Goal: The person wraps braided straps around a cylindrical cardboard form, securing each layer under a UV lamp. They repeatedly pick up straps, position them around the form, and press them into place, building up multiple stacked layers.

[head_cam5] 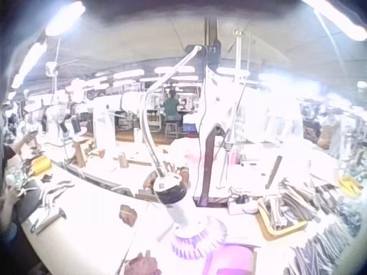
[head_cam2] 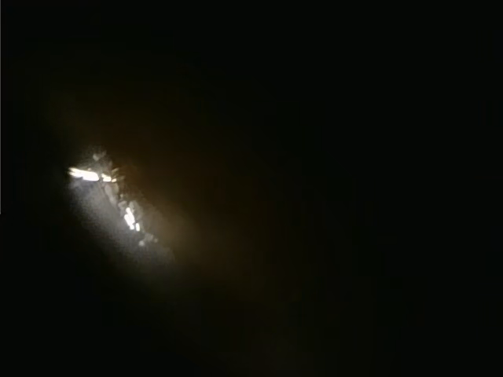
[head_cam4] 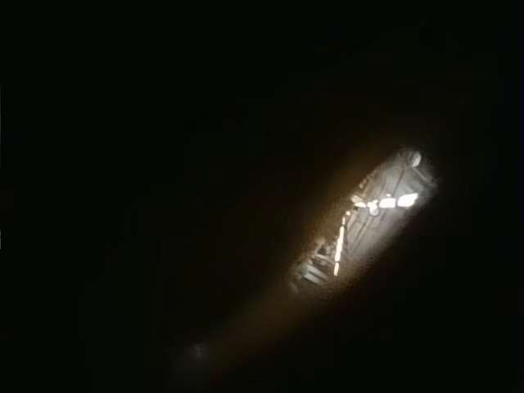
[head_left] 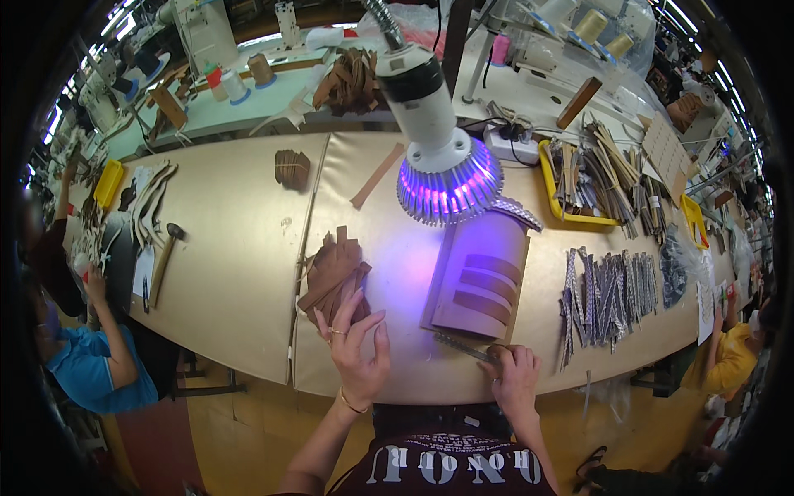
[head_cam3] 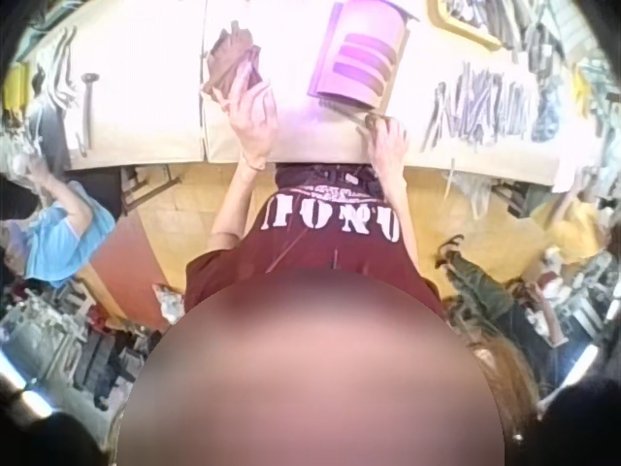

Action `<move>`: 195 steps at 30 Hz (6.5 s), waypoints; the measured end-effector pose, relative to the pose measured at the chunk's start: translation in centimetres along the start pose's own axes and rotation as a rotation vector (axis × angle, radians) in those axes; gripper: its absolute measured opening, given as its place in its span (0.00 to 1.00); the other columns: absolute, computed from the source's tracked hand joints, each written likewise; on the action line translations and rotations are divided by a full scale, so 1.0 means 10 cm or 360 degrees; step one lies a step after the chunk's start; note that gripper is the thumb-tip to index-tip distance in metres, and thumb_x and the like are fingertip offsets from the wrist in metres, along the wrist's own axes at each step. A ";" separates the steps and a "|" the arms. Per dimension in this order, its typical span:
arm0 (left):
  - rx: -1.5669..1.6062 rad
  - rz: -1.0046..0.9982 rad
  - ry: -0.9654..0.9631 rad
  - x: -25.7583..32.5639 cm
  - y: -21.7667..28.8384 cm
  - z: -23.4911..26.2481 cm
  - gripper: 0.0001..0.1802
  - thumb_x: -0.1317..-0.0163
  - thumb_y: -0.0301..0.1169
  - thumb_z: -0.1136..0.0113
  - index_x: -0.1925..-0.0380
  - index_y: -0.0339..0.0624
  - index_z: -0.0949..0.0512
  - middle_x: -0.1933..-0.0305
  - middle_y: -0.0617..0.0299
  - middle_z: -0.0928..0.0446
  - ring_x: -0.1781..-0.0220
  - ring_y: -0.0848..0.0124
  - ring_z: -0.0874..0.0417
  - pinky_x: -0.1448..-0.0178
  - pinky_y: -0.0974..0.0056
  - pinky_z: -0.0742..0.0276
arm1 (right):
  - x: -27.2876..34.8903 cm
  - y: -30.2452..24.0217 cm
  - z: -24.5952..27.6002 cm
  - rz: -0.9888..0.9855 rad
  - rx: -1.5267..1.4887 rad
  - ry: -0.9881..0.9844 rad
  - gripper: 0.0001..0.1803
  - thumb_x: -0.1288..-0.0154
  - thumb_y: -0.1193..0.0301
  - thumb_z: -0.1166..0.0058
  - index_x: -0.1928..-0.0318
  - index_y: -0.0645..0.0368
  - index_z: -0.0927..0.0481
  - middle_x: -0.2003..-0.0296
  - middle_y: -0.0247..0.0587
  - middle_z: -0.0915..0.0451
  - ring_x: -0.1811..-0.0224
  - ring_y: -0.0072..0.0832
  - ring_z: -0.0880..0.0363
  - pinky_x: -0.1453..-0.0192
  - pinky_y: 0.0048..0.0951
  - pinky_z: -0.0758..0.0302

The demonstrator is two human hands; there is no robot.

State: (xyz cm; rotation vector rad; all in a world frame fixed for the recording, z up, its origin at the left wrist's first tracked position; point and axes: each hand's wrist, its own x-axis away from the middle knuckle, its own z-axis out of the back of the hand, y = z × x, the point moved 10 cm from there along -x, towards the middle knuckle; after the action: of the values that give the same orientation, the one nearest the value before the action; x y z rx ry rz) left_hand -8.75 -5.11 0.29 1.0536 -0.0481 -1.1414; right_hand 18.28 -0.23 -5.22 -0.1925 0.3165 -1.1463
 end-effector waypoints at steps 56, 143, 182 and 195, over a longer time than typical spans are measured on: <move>0.2305 0.1285 -0.0608 -0.49 0.18 -1.50 0.11 0.36 0.19 0.44 0.54 0.34 0.20 0.53 0.65 0.19 0.53 0.79 0.21 0.50 0.67 0.23 | -1.71 -0.84 1.21 0.0313 0.0132 0.0114 0.09 0.41 0.71 0.39 0.61 0.59 0.20 0.71 0.41 0.20 0.69 0.42 0.23 0.57 0.37 0.31; 0.1273 0.0515 -0.0590 -0.35 0.02 -1.33 0.20 0.38 0.18 0.47 0.47 0.42 0.21 0.47 0.52 0.26 0.50 0.59 0.22 0.45 0.60 0.26 | -1.78 -0.18 0.26 -0.0396 -0.0378 -0.0886 0.16 0.29 0.65 0.44 0.73 0.61 0.27 0.78 0.25 0.34 0.74 0.14 0.40 0.70 0.23 0.40; 0.0576 0.0121 -0.0798 -0.33 0.15 -1.34 0.23 0.39 0.17 0.46 0.43 0.43 0.21 0.50 0.50 0.22 0.57 0.60 0.20 0.50 0.61 0.24 | -1.59 0.21 0.45 -0.0405 -0.0506 -0.0761 0.23 0.33 0.52 0.42 0.68 0.62 0.15 0.80 0.50 0.21 0.77 0.45 0.21 0.68 0.41 0.26; 0.0211 -0.0278 -0.0902 -0.47 0.83 -1.11 0.30 0.36 0.26 0.44 0.32 0.39 0.33 0.25 0.42 0.43 0.23 0.45 0.44 0.23 0.45 0.50 | -1.60 0.21 0.45 -0.0379 -0.0748 -0.0665 0.22 0.35 0.51 0.41 0.66 0.60 0.13 0.76 0.50 0.18 0.73 0.45 0.19 0.65 0.39 0.24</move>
State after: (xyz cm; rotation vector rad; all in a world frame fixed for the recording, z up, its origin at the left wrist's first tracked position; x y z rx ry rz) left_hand 0.76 5.84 2.24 0.8310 -0.4928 -1.5865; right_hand 15.70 15.19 0.69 -0.8903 0.1883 -1.2190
